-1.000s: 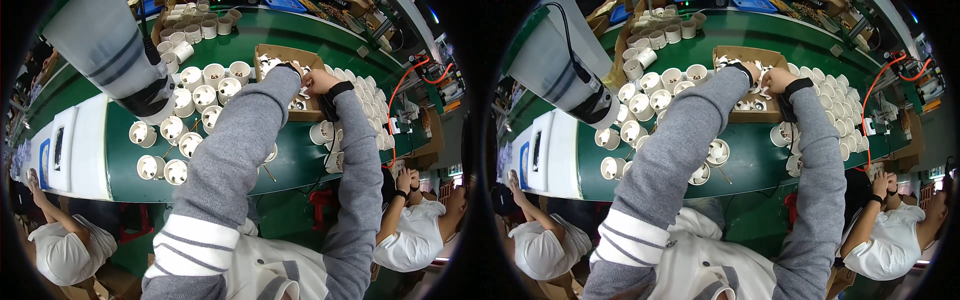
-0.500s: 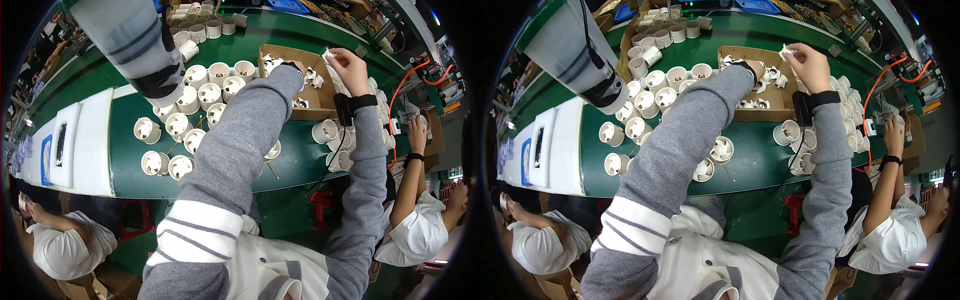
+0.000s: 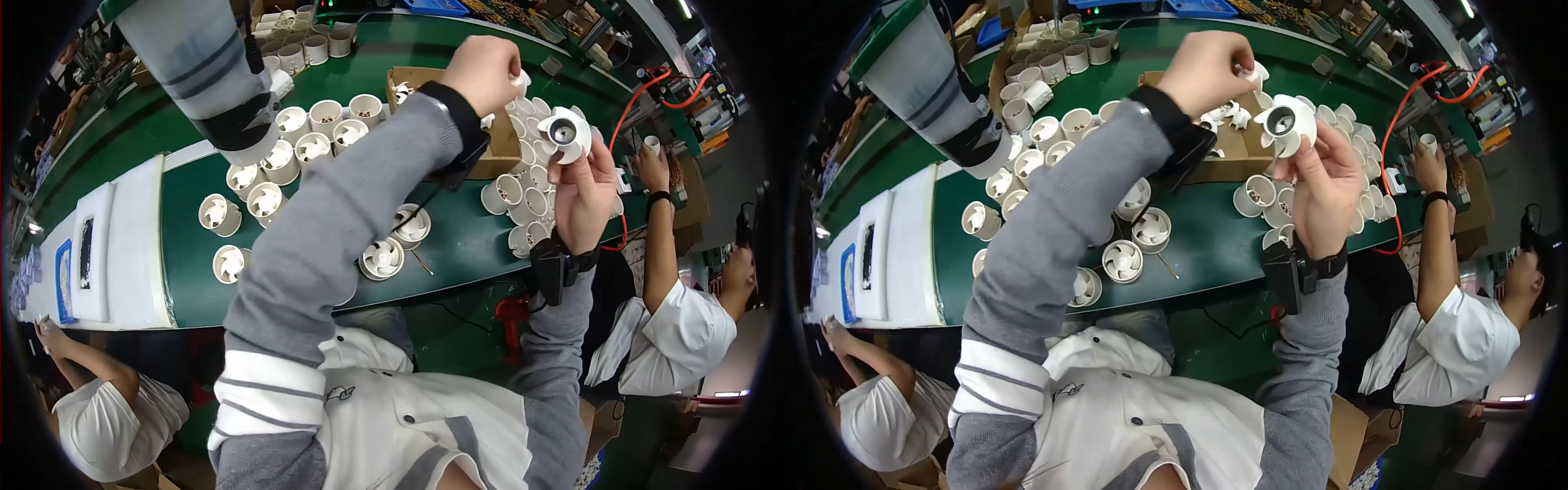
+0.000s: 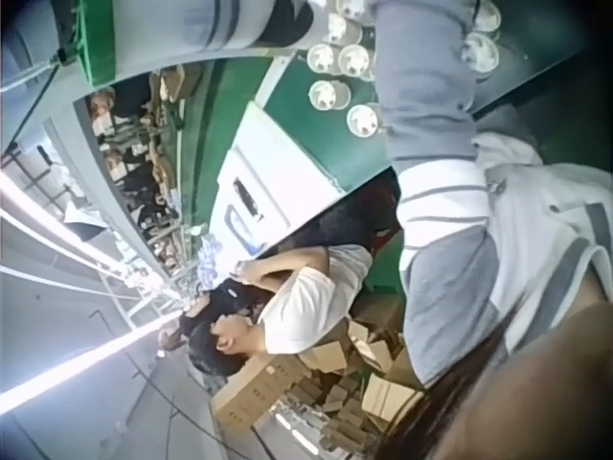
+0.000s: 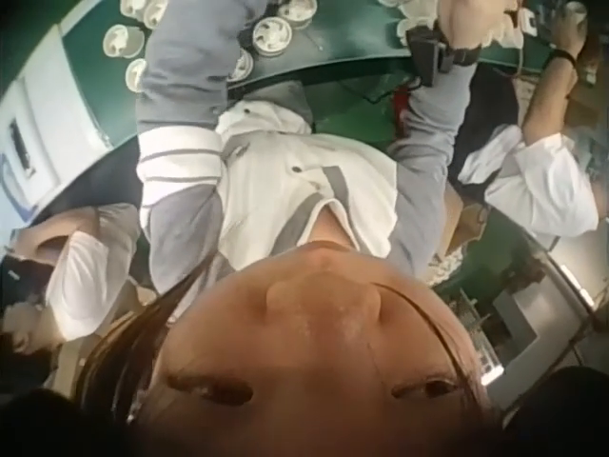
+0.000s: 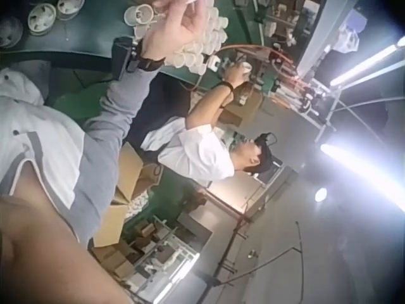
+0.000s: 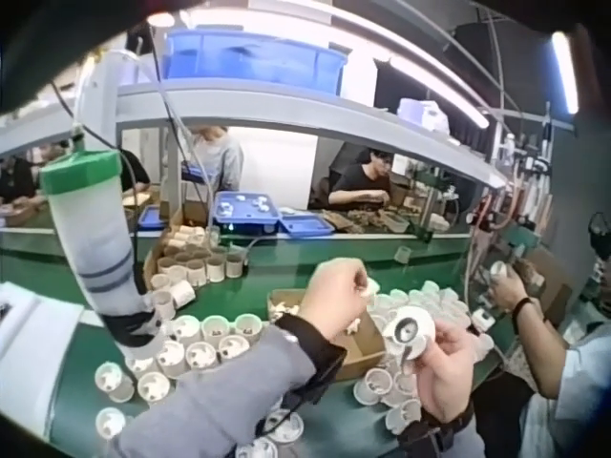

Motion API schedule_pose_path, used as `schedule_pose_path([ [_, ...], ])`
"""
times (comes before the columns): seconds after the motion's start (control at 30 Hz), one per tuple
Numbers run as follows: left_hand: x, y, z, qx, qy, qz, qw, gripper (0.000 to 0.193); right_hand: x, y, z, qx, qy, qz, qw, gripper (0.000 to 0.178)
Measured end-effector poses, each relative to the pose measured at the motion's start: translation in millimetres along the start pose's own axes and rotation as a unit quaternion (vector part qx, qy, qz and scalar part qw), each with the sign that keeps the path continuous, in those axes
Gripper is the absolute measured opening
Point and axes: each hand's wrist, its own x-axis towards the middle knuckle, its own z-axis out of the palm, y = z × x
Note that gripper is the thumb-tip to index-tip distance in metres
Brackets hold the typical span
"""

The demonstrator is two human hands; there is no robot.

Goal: The person moves a cardboard box aside and picks up white fan blades from another box, pressing them one at a time into the centers of white cylindrical housings.

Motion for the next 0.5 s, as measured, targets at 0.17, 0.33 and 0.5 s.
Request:
schedule_pose_path([
  [0.17,-67.0,46.5,-44.6,-0.564,-0.037,-0.207,0.798,0.017,-23.8,-2.5,14.6,0.29,-0.063,0.069,0.952,0.032],
  [0.33,-118.1,55.7,-76.2,-0.667,-0.003,-0.249,0.702,0.018,-22.7,-19.8,39.8,0.367,-0.109,0.048,0.922,0.036],
  [0.5,-191.1,66.3,-125.5,-0.602,-0.085,-0.22,0.763,0.02,-20.5,-18.4,43.9,0.204,-0.154,0.074,0.964,0.039],
])
